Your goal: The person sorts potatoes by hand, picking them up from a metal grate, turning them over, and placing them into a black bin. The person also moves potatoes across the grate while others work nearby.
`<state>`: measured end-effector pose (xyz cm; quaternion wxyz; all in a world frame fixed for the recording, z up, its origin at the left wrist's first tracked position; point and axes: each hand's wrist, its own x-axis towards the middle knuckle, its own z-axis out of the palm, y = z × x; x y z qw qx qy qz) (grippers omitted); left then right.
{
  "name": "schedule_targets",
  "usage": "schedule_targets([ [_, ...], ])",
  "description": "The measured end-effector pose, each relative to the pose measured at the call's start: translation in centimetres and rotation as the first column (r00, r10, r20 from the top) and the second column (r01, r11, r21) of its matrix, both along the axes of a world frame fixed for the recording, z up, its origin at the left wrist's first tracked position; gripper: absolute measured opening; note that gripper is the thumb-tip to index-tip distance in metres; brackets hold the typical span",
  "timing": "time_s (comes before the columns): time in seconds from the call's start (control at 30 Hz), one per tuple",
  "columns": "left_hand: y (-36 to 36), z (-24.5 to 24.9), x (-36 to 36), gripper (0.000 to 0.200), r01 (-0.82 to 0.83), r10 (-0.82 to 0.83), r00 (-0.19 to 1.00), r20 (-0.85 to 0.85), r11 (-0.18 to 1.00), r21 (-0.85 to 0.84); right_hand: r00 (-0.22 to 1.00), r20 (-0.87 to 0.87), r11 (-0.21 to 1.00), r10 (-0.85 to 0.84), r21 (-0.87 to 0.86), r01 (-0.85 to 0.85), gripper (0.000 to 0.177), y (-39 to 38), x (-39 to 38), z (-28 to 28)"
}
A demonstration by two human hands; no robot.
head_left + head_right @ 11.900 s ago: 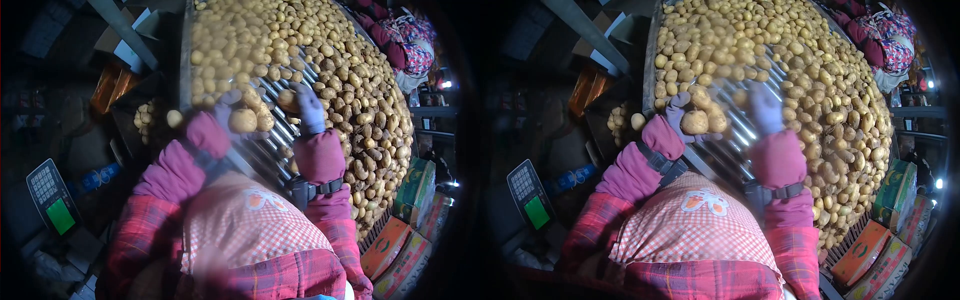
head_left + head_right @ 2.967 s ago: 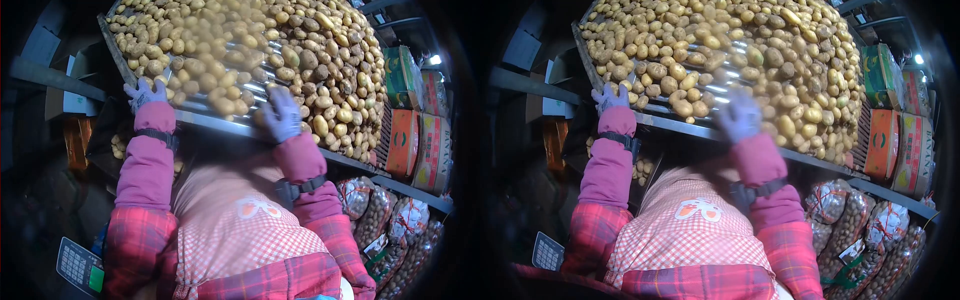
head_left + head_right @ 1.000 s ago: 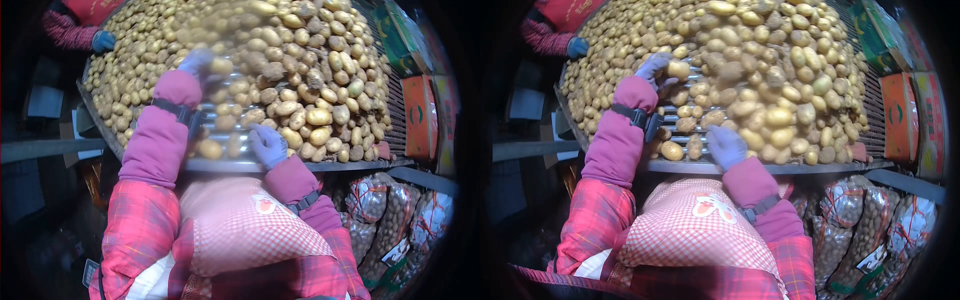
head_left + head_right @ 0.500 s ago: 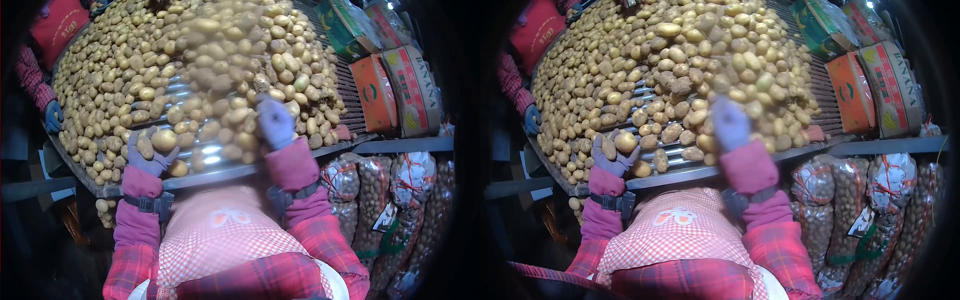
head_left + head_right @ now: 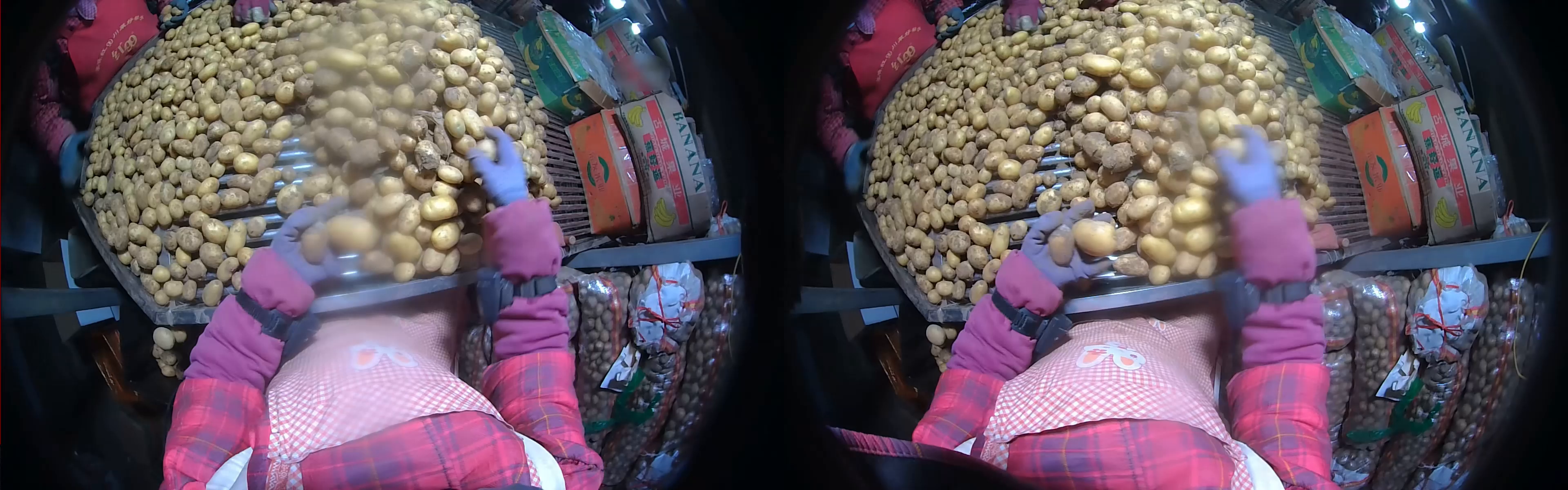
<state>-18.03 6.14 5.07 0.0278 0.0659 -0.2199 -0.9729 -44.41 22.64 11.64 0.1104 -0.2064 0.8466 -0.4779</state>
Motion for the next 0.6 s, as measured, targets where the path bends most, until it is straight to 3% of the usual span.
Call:
schedule_targets([
  [0.03, 0.4, 0.1, -0.4, 0.056, 0.027, -0.027, 1.000, 0.010, 1.000, 0.009, 0.990, 0.070, 0.993, 0.118, 0.012, -0.119, 0.057, -1.2, 2.4, -0.1],
  [0.07, 0.8, 0.1, -0.9, 0.055, 0.053, -0.053, 0.998, 0.020, 0.998, 0.019, 0.946, -0.151, 0.958, 0.287, 0.042, -0.284, 0.053, -2.5, 5.4, -0.2],
  [0.1, 1.1, 0.2, -1.3, 0.054, 0.079, -0.080, 0.996, 0.029, 0.996, 0.029, 0.924, -0.149, 0.932, 0.353, -0.029, -0.361, 0.051, -3.5, 7.5, -1.8],
  [0.13, 1.3, -0.9, -1.6, 0.052, 0.091, -0.096, 0.994, 0.055, 0.992, 0.087, 0.901, -0.023, 0.898, 0.434, -0.068, -0.435, 0.053, -4.0, 9.0, -3.6],
  [0.17, 1.2, -2.2, -1.7, 0.051, 0.122, -0.134, 0.990, 0.053, 0.974, 0.190, 0.830, -0.093, 0.830, 0.550, -0.048, -0.555, 0.055, -4.8, 10.0, -4.4],
  [0.2, 1.1, -3.0, -1.8, 0.050, 0.150, -0.172, 0.984, 0.052, 0.945, 0.292, 0.804, -0.178, 0.820, 0.567, 0.210, -0.532, 0.055, -5.1, 11.3, -4.4],
  [0.23, 1.0, -3.6, -1.9, 0.049, 0.173, -0.209, 0.976, 0.052, 0.905, 0.389, 0.780, -0.123, 0.786, 0.613, 0.195, -0.587, 0.055, -5.3, 11.1, -4.7],
  [0.3, 0.8, -3.7, -1.7, 0.050, 0.190, -0.236, 0.969, 0.075, 0.902, 0.388, 0.714, -0.013, 0.707, 0.700, 0.156, -0.690, 0.053, -5.4, 10.1, -5.8],
  [0.33, 0.8, -3.3, -1.3, 0.050, 0.156, -0.179, 0.982, 0.057, 0.946, 0.284, 0.771, -0.054, 0.771, 0.634, -0.035, -0.636, 0.050, -5.9, 8.9, -4.3],
  [0.37, 0.7, -2.9, -0.9, 0.051, 0.112, -0.120, 0.992, 0.040, 0.978, 0.177, 0.882, 0.051, 0.884, 0.468, -0.039, -0.466, 0.045, -5.9, 7.6, -1.8],
  [0.4, 0.6, -3.5, -0.4, 0.051, 0.095, -0.126, 0.990, 0.071, 0.936, 0.339, 0.769, -0.504, 0.918, 0.393, 0.258, -0.300, 0.040, -6.4, 4.9, -0.1],
  [0.43, 0.4, -4.1, 0.1, 0.052, 0.072, -0.138, 0.985, 0.100, 0.868, 0.492, 0.650, -0.683, 0.922, 0.333, 0.381, -0.072, 0.035, -6.0, 2.6, 0.5],
  [0.47, 0.3, -4.1, 0.2, 0.052, 0.065, -0.130, 0.988, 0.083, 0.841, 0.538, 0.560, -0.734, 0.844, 0.383, 0.525, 0.112, 0.036, -5.5, 0.1, 0.0],
  [0.5, 0.2, -4.1, 0.4, 0.052, 0.057, -0.119, 0.990, 0.069, 0.812, 0.581, 0.572, -0.686, 0.761, 0.450, 0.629, 0.155, 0.040, -5.0, -1.6, -0.6],
  [0.53, 0.0, -4.1, 0.8, 0.052, 0.046, -0.106, 0.992, 0.061, 0.781, 0.622, 0.513, -0.718, 0.722, 0.470, 0.647, 0.245, 0.044, -5.0, -1.4, -1.4],
  [0.6, 0.1, -3.9, 1.5, 0.052, 0.026, -0.077, 0.995, 0.060, 0.801, 0.598, 0.542, -0.692, 0.684, 0.477, 0.679, 0.265, 0.047, -5.4, -2.4, -2.3],
])
